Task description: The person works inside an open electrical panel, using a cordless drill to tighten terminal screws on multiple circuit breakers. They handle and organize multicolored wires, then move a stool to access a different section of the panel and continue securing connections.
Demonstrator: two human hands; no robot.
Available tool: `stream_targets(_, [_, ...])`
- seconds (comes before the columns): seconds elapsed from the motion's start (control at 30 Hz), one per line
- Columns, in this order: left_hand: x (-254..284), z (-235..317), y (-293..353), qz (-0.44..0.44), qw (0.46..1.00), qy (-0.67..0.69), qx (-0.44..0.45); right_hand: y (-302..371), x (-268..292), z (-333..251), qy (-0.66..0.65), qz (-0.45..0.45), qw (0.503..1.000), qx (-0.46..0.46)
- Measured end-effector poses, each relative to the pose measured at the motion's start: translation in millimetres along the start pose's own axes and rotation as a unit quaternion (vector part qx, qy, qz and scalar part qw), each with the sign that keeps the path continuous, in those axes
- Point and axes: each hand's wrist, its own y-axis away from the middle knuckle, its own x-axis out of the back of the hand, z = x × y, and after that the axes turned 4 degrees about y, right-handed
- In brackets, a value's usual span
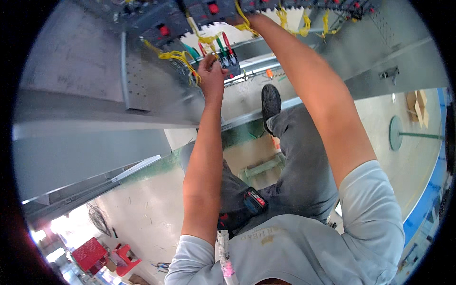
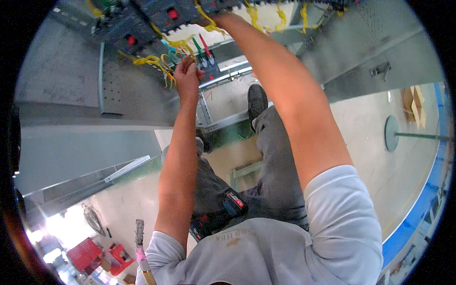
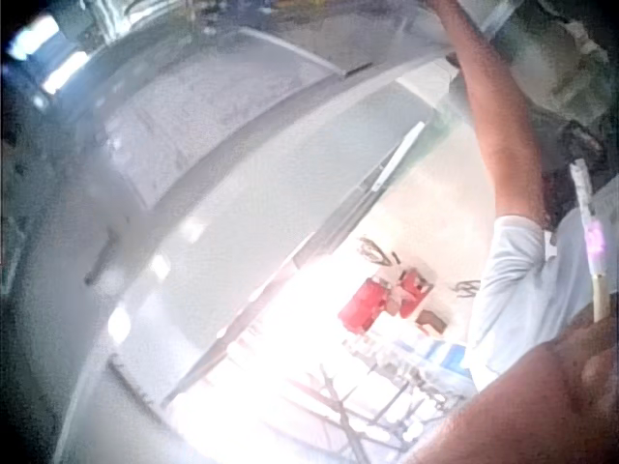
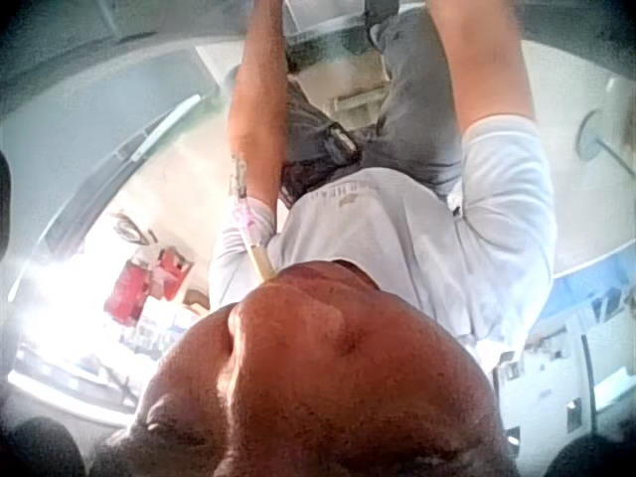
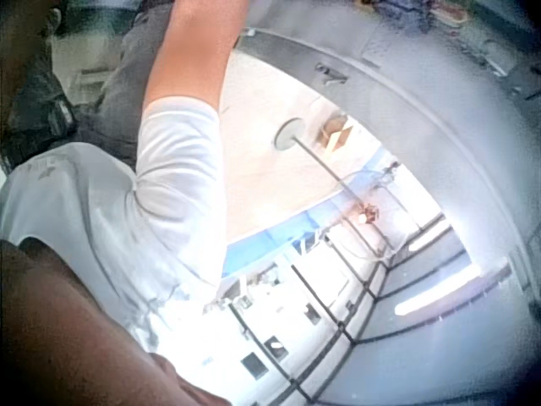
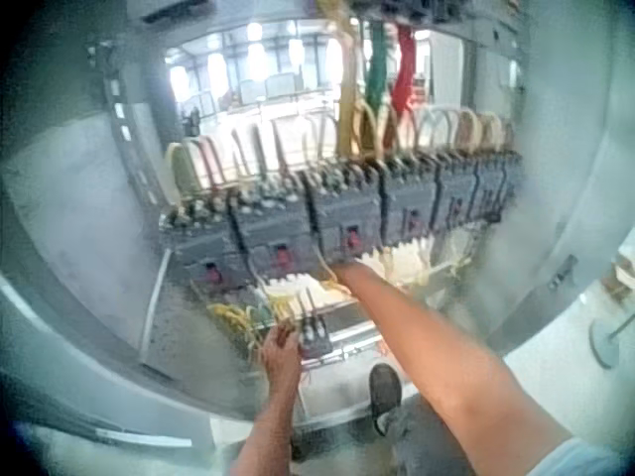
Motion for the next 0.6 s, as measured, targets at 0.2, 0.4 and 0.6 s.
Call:
stream_targets(0.2, [3.3,24.1,19.3,0.129,0.980,-0.129,-0.083,-14.3,-77.7,-83.2,0.256,0.194,0.947,-0.007])
stream_targets(0.4, [1.0,23.8,-3.6,0.035,0.998,0.039,0.022,-9.5,-89.5,-97.3,0.280,0.237,0.930,-0.019])
stream_targets(0.6, [9.0,13.1,-12.9,0.029,0.995,0.090,0.030,-15.2,-99.4,-95.6,0.282,0.237,0.929,-0.012])
